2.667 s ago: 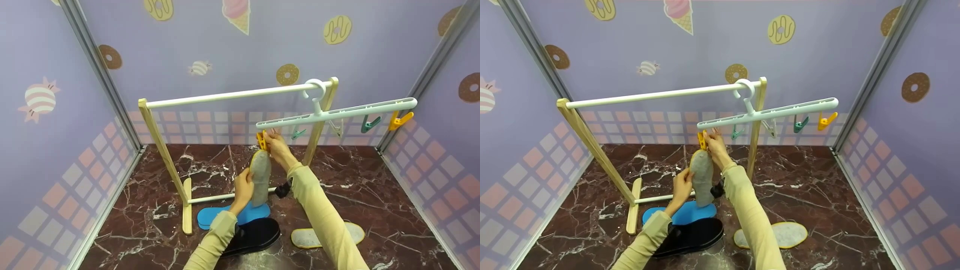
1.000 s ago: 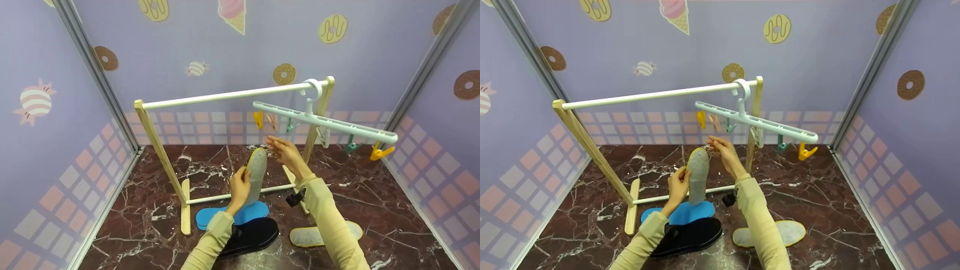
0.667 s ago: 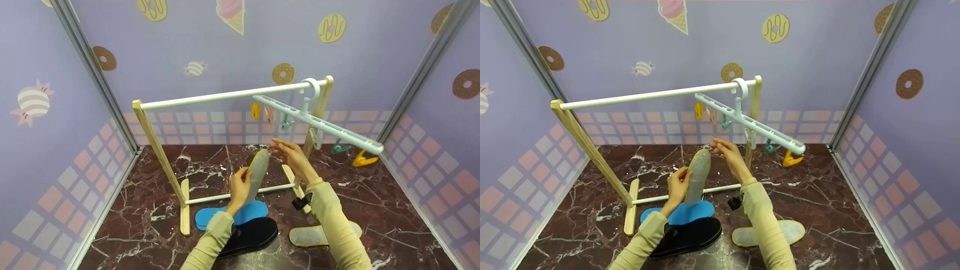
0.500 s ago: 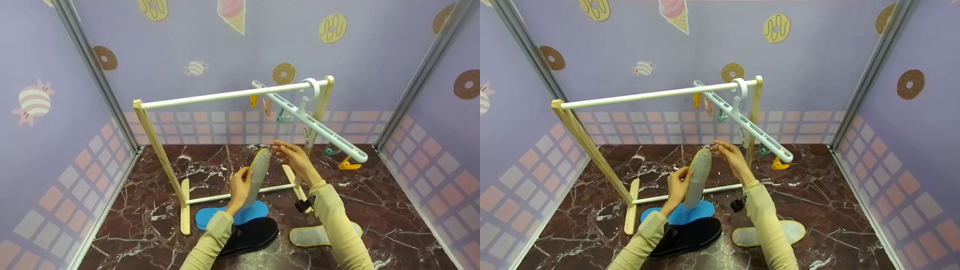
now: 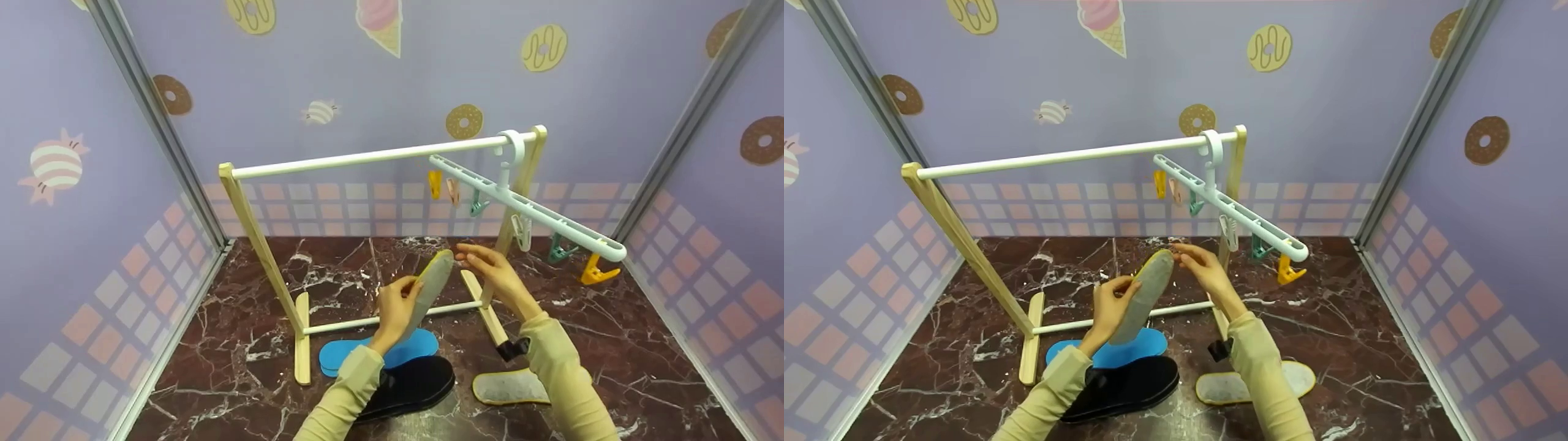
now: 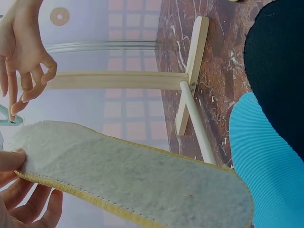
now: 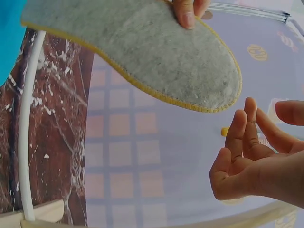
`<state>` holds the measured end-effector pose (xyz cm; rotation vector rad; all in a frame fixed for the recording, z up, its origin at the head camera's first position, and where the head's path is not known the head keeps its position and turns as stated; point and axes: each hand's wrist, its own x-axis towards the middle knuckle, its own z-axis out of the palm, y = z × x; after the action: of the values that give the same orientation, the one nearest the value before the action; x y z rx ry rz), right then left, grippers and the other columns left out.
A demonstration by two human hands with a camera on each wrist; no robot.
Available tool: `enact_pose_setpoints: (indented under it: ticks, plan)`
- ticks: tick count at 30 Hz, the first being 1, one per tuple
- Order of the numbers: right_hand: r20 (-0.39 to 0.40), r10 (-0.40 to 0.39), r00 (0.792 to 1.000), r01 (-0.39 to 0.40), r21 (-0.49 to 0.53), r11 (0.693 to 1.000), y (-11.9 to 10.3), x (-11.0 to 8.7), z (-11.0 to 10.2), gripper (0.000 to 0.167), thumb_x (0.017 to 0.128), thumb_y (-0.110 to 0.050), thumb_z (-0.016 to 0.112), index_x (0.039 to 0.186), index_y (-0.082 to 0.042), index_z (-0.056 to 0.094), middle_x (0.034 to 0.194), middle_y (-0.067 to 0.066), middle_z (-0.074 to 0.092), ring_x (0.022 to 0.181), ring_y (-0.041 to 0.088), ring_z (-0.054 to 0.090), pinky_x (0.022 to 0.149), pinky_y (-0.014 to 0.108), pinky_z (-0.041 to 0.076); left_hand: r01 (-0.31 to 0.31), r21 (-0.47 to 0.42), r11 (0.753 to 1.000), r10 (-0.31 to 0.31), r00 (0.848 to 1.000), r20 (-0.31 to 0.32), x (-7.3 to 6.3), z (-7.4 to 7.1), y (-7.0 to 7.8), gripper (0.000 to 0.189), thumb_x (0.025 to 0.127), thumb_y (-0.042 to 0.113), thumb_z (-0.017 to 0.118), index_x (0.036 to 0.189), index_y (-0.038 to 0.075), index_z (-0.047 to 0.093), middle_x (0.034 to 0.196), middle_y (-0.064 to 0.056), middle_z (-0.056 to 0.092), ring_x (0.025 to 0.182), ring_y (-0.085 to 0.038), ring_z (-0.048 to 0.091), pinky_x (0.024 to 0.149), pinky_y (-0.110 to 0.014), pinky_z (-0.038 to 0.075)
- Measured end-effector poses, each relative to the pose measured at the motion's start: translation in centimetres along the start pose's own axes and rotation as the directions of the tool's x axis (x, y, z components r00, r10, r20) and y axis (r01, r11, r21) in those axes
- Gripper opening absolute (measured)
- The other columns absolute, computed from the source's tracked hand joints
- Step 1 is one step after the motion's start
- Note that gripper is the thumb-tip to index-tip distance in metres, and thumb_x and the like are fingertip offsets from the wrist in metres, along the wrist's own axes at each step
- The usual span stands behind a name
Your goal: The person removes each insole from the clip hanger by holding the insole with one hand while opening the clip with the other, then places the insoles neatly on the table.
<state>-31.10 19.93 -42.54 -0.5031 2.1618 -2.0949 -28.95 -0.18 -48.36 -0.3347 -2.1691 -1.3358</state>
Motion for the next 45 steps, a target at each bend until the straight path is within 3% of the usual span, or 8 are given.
enact_pose_setpoints:
  ticks: [6,13,21,32,36,40,45]
  plan:
    - [-0.054,-0.057,0.997,0.052,-0.082,0.995,0.6,-1.7,-1.0,0.038,0.092,-0.011,0.047,0.126,0.007,0.044,0.111,0.022,0.058,0.094,0.009,0.059,0.085,0.020,0.045,-0.048,0.045,0.998,0.046,0.998,0.049,-0.2,0.3,0.7,0.015,0.082,0.021,0.063,0.084,0.008,0.070,0.073,-0.003,0.070,0.059,-0.010,0.062,0.054,-0.016,0.046]
    - [-0.068,-0.129,0.989,0.122,-0.101,0.987,1.1,-4.0,-2.2,0.035,0.092,-0.006,0.044,0.123,0.010,0.045,0.098,-0.008,0.064,0.093,0.005,0.059,0.083,0.018,0.046,-0.064,0.083,0.994,0.056,0.994,0.096,-0.6,0.6,1.5,0.017,0.081,0.025,0.063,0.084,0.010,0.071,0.073,-0.002,0.070,0.059,-0.009,0.061,0.053,-0.016,0.046]
    - [-0.119,-0.103,0.987,0.088,-0.127,0.988,1.9,-6.9,-3.5,0.036,0.092,-0.007,0.043,0.123,0.012,0.044,0.095,-0.011,0.064,0.091,0.004,0.060,0.080,0.017,0.045,-0.079,0.092,0.993,0.065,0.988,0.141,-1.2,1.2,2.2,0.016,0.078,0.028,0.066,0.076,0.013,0.071,0.066,0.002,0.068,0.054,-0.005,0.057,0.052,-0.015,0.042]
    - [-0.247,-0.170,0.954,0.149,-0.102,0.984,2.4,-11.5,-6.0,0.033,0.092,-0.004,0.042,0.120,0.014,0.045,0.098,-0.007,0.066,0.092,0.007,0.061,0.083,0.018,0.046,-0.125,0.051,0.991,0.108,0.961,0.253,-2.0,2.7,3.7,0.020,0.077,0.029,0.065,0.078,0.010,0.071,0.070,-0.001,0.069,0.059,-0.006,0.061,0.055,-0.012,0.044]
    - [-0.277,-0.183,0.943,0.161,-0.099,0.982,2.4,-12.9,-6.9,0.031,0.092,-0.004,0.042,0.120,0.010,0.047,0.099,-0.005,0.066,0.092,0.005,0.062,0.082,0.016,0.046,-0.147,0.077,0.986,0.120,0.953,0.278,-2.2,3.4,4.5,0.017,0.080,0.026,0.063,0.081,0.011,0.072,0.074,0.000,0.070,0.061,-0.006,0.062,0.055,-0.012,0.044]
    - [-0.290,-0.235,0.928,0.219,-0.086,0.972,2.2,-14.2,-7.8,0.032,0.092,0.000,0.040,0.121,0.013,0.044,0.100,-0.001,0.066,0.092,0.005,0.061,0.081,0.016,0.046,-0.187,0.121,0.975,0.143,0.942,0.304,-2.3,4.3,5.3,0.016,0.083,0.023,0.060,0.084,0.012,0.072,0.077,0.000,0.071,0.064,-0.006,0.063,0.056,-0.013,0.045]
    - [-0.344,-0.188,0.920,0.179,-0.058,0.982,1.9,-15.7,-8.7,0.035,0.094,-0.005,0.039,0.124,0.012,0.041,0.100,-0.004,0.066,0.089,0.005,0.060,0.071,0.016,0.046,-0.242,0.166,0.956,0.173,0.922,0.346,-2.6,5.6,6.2,0.013,0.084,0.017,0.058,0.084,0.011,0.071,0.079,-0.001,0.070,0.069,-0.010,0.065,0.060,-0.019,0.048]
